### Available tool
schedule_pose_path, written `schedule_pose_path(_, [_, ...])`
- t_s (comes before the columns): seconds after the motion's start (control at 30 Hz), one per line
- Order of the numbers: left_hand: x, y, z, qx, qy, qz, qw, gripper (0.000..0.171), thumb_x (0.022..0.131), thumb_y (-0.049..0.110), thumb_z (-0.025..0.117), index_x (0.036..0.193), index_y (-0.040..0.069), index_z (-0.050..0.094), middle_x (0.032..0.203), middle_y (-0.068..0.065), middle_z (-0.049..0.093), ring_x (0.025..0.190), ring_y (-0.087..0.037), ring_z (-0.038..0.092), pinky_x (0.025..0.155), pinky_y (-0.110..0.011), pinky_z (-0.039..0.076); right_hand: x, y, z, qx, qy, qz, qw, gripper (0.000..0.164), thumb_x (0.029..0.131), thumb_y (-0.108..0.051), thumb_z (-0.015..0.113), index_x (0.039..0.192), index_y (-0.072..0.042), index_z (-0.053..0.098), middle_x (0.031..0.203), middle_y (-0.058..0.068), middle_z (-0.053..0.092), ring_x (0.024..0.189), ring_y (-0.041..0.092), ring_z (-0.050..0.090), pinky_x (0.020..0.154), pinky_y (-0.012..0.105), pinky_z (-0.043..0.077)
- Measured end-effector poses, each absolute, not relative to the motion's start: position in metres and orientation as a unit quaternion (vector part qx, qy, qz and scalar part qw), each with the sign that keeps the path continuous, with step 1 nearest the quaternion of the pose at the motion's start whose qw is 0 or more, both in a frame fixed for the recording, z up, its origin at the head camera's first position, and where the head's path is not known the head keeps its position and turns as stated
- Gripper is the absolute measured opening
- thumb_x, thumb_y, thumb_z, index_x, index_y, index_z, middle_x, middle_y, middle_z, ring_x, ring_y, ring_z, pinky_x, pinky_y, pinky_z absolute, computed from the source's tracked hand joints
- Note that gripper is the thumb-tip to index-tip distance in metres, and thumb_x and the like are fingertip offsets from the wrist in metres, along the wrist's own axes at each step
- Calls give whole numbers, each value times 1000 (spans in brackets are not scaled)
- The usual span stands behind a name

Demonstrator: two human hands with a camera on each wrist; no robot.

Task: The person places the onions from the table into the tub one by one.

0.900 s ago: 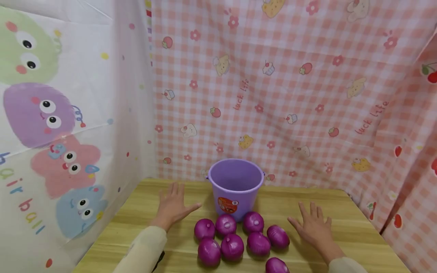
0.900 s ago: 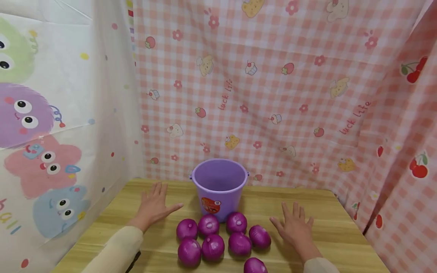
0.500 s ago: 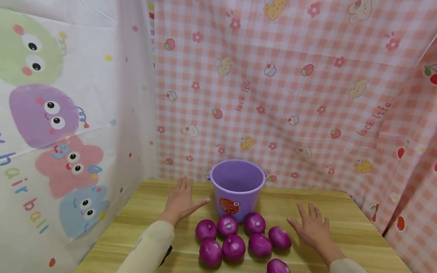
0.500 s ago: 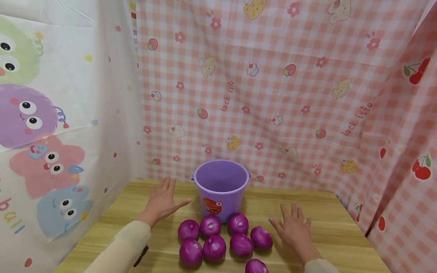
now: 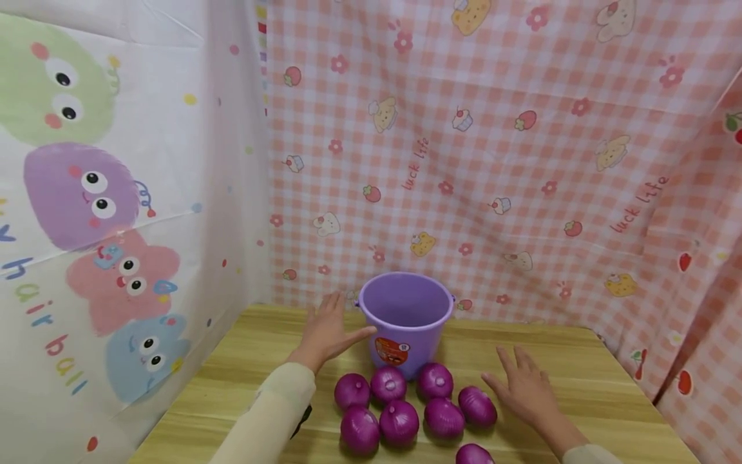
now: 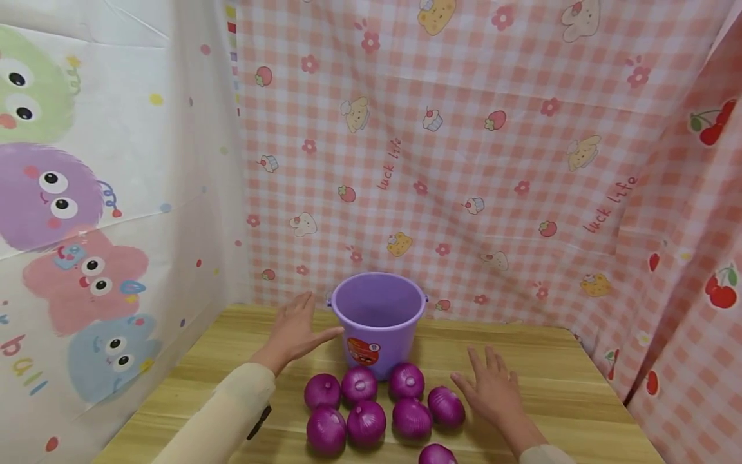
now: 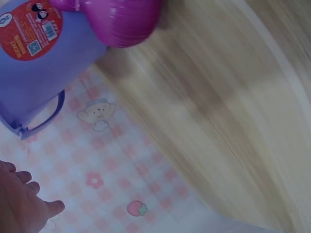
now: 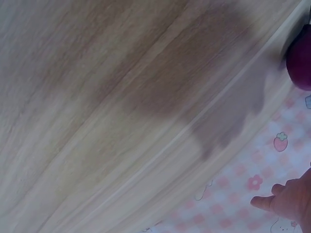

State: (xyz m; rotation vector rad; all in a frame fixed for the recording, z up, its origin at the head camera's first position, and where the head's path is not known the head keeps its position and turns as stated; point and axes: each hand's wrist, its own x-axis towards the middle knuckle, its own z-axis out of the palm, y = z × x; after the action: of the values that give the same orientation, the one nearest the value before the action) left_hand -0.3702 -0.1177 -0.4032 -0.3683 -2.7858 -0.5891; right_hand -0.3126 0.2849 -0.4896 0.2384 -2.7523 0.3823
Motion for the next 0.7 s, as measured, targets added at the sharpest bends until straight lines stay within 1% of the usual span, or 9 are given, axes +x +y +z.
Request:
schedule_pose_path(0.07, [-372, -113, -403, -124, -961, -212, 130, 120, 75, 86, 53, 157, 4, 23, 161, -17, 22, 149, -35, 18, 117, -60, 7, -312, 283, -489, 93, -970, 140, 178, 76, 97, -55, 53, 148, 0, 41, 148, 40, 28, 131, 61, 32, 99, 79, 26])
schedule_pose_path(0.17, [-375, -106, -403, -125, -958, -222, 130, 119, 75, 86, 53, 157, 5, 25, 161, -17, 23, 148, -35, 19, 117, -60, 9, -311, 281, -488, 104, -966, 149, 182, 74, 98, -52, 54, 148, 1, 41, 148, 40, 30, 129, 61, 35, 98, 79, 28])
schedule_pose_path(0.33, [-379, -96, -402, -131, -952, -242, 133, 113, 76, 82, 57, 156, 7, 30, 159, -17, 28, 148, -35, 21, 116, -64, 12, -310, 281, -489, 119, -960, 170, 186, 72, 98, -49, 55, 148, 2, 41, 147, 41, 31, 125, 63, 38, 99, 75, 32])
schedule_pose_path(0.53, [-381, -88, -402, -133, -948, -258, 133, 105, 79, 76, 61, 156, 10, 32, 157, -17, 33, 146, -35, 26, 115, -65, 14, -303, 280, -489, 123, -950, 242, 156, 71, 99, -47, 56, 150, 0, 40, 149, 38, 30, 129, 61, 35, 98, 74, 34])
schedule_pose_path(0.63, [-381, -85, -402, -133, -945, -270, 126, 104, 80, 73, 62, 156, 10, 30, 157, -18, 34, 145, -36, 28, 115, -65, 15, -298, 279, -488, 127, -940, 281, 145, 68, 99, -43, 57, 148, 1, 41, 147, 37, 34, 129, 59, 38, 98, 73, 35])
schedule_pose_path(0.7, [-380, -84, -401, -132, -944, -275, 123, 104, 81, 72, 63, 156, 9, 30, 156, -18, 34, 144, -37, 29, 115, -64, 16, -295, 278, -488, 130, -934, 303, 138, 66, 99, -40, 59, 146, 2, 44, 145, 36, 39, 126, 57, 43, 99, 70, 38])
